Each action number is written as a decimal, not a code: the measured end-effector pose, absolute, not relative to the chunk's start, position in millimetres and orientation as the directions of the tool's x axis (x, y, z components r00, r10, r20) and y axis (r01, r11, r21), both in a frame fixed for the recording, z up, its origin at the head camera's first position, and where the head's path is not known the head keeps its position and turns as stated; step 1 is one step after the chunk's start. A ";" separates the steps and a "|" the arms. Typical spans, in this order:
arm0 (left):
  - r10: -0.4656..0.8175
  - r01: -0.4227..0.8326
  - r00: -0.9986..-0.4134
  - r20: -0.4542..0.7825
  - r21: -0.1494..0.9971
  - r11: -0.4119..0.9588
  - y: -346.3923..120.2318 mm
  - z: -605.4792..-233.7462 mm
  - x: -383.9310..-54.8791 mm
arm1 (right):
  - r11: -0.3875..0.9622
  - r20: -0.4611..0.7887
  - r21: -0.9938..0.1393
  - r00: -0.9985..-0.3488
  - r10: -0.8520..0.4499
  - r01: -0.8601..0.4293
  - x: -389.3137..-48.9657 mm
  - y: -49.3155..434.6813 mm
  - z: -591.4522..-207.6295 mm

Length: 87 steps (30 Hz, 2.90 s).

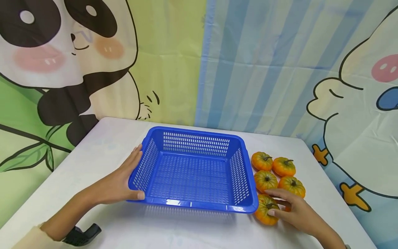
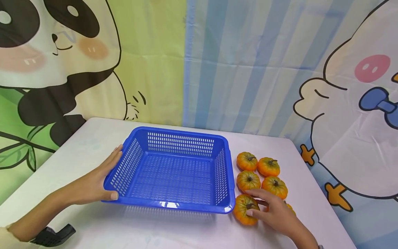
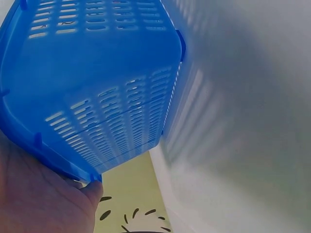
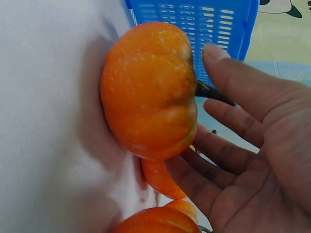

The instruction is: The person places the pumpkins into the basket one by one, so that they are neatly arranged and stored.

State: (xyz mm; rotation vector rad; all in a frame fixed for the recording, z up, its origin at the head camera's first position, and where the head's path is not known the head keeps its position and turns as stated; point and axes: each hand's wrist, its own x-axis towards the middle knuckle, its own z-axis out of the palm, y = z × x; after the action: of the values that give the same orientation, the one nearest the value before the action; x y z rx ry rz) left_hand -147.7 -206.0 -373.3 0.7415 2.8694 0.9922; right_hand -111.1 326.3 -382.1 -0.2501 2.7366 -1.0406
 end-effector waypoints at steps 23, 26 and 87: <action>0.390 0.379 -0.914 0.110 0.575 0.725 -200.4 -376.2 -143.5 | 0.781 -0.158 -0.622 -0.967 -0.198 -0.058 -112.3 315.6 -392.1; 0.387 0.382 -0.914 0.122 0.581 0.719 -199.8 -378.1 -144.0 | 0.773 -0.174 -0.633 -0.963 -0.206 -0.051 -113.9 316.3 -392.4; 0.379 0.370 -0.919 0.111 0.577 0.728 -199.2 -376.9 -141.8 | 0.700 0.301 -0.568 -0.900 -0.314 -0.434 -124.1 295.9 -320.8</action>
State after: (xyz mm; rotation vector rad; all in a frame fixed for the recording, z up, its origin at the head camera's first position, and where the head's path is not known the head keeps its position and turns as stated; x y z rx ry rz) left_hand -141.8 -199.2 -376.9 0.6301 2.9064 0.9656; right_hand -124.1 295.9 -320.8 -0.6798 3.0620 -1.1002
